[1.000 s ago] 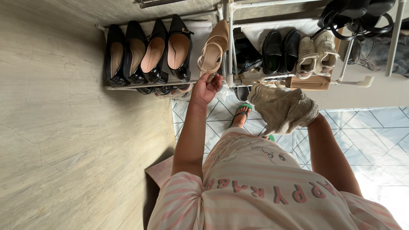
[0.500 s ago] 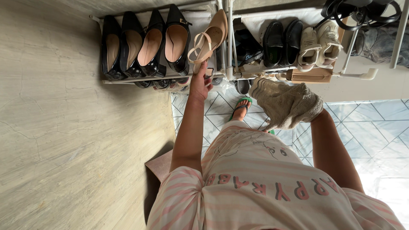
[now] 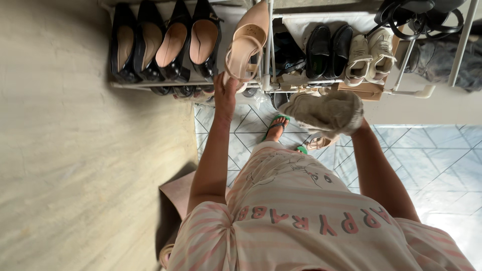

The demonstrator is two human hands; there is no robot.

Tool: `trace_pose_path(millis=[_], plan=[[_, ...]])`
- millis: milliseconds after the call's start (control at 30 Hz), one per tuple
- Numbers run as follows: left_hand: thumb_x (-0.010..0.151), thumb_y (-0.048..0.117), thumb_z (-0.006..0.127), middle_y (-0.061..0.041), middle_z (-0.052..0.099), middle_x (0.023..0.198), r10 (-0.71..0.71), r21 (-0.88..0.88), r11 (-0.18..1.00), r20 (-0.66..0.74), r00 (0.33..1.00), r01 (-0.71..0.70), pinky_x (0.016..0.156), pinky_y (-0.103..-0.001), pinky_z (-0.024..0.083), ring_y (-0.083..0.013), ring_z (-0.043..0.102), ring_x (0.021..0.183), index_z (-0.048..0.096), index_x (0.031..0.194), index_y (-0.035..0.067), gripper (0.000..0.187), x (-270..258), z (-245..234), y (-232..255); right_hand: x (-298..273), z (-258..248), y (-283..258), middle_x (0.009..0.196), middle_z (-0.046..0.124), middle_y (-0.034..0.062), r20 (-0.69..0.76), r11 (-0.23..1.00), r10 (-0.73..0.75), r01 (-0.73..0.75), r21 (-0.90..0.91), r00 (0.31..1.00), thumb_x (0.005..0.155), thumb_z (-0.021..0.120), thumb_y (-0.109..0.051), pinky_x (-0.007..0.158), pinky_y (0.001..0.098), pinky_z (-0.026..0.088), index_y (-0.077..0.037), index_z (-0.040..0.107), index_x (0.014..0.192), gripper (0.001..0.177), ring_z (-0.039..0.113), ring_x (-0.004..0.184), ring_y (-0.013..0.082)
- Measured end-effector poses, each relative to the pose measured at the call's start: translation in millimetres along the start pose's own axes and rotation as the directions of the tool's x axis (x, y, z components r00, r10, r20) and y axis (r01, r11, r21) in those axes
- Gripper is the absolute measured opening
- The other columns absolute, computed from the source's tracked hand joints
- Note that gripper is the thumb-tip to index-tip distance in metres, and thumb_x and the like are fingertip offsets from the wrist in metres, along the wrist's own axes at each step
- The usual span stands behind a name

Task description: The person wipes a black high-heeled shoe with a cloth, then places it on a shoe rack. They then pick up a beige high-heeled shoe and wipe it with the cloth before placing it on the rack as well.

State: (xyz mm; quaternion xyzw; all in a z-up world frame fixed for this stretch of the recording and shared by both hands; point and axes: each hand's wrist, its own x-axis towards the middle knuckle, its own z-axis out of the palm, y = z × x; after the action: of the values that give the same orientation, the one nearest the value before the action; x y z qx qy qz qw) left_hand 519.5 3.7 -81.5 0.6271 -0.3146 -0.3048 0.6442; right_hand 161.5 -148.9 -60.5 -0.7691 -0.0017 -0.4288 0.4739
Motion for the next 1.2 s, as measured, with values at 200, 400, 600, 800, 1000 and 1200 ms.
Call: trace_pose_path(millis=[200,400,600,800,1000,1200], plan=[[0.1,0.057,0.06,-0.005,0.065,0.106,-0.121,0.004,0.993,0.016,0.993,0.121,0.071,-0.026,0.049,-0.0114,0.055,0.083,0.054,0.137,-0.001,0.069,-57,16,47,-4,25,1,0.127,0.062,0.0171,0.139,0.243,0.826,-0.568,0.787,0.546,0.098,0.081,-0.02,0.081,0.0364,0.063,-0.001,0.057,0.141,0.053,0.068,0.107,0.0262],[0.108,0.06,0.041,-0.011,0.069,0.081,0.044,0.392,0.919,-0.225,0.973,0.049,0.069,-0.036,0.052,-0.0224,0.065,0.072,0.072,0.104,0.002,0.065,-138,12,90,-15,61,-42,0.128,0.064,0.0173,0.189,0.063,0.821,-0.415,0.908,0.538,0.09,0.078,-0.032,0.09,0.046,0.061,-0.003,0.055,0.141,0.063,0.068,0.107,0.0314],[0.099,0.062,0.05,-0.017,0.073,0.087,0.074,0.557,0.829,-0.03,0.997,-0.045,0.067,-0.04,0.055,-0.0311,0.073,0.078,0.078,0.095,0.004,0.065,-139,-3,86,-78,69,-37,0.125,0.06,0.0172,0.264,0.677,0.641,-0.369,-0.637,0.721,0.064,0.1,-0.038,0.101,0.0437,0.045,-0.004,0.053,0.131,0.089,0.058,0.113,0.0345],[0.093,0.067,0.059,-0.016,0.066,0.07,-0.356,0.532,0.797,0.029,0.934,0.287,0.056,-0.041,0.053,-0.0269,0.066,0.06,0.067,0.078,-0.005,0.073,-37,2,22,-159,49,-19,0.128,0.066,0.0059,0.227,0.36,0.878,-0.894,0.266,0.421,0.079,0.084,-0.027,0.103,0.042,0.052,-0.012,0.055,0.135,0.065,0.062,0.117,0.0249],[0.09,0.072,0.056,-0.015,0.067,0.067,-0.51,0.599,0.71,0.074,0.857,0.37,0.053,-0.038,0.052,-0.0248,0.065,0.05,0.069,0.078,-0.005,0.079,19,-1,-5,-165,45,-23,0.122,0.067,-0.0007,0.361,0.421,0.822,-0.044,-0.906,0.44,0.081,0.078,-0.03,0.108,0.0341,0.044,-0.018,0.068,0.12,0.042,0.06,0.118,0.0187],[0.089,0.07,0.06,-0.019,0.071,0.072,-0.558,0.773,0.566,0.102,0.824,0.287,0.063,-0.04,0.058,-0.0269,0.071,0.058,0.071,0.086,-0.01,0.081,47,1,-5,-168,65,-3,0.123,0.069,-0.0034,0.252,0.346,0.919,-0.311,-0.885,0.303,0.091,0.07,-0.029,0.108,0.0312,0.046,-0.019,0.068,0.126,0.037,0.063,0.118,0.0151]])
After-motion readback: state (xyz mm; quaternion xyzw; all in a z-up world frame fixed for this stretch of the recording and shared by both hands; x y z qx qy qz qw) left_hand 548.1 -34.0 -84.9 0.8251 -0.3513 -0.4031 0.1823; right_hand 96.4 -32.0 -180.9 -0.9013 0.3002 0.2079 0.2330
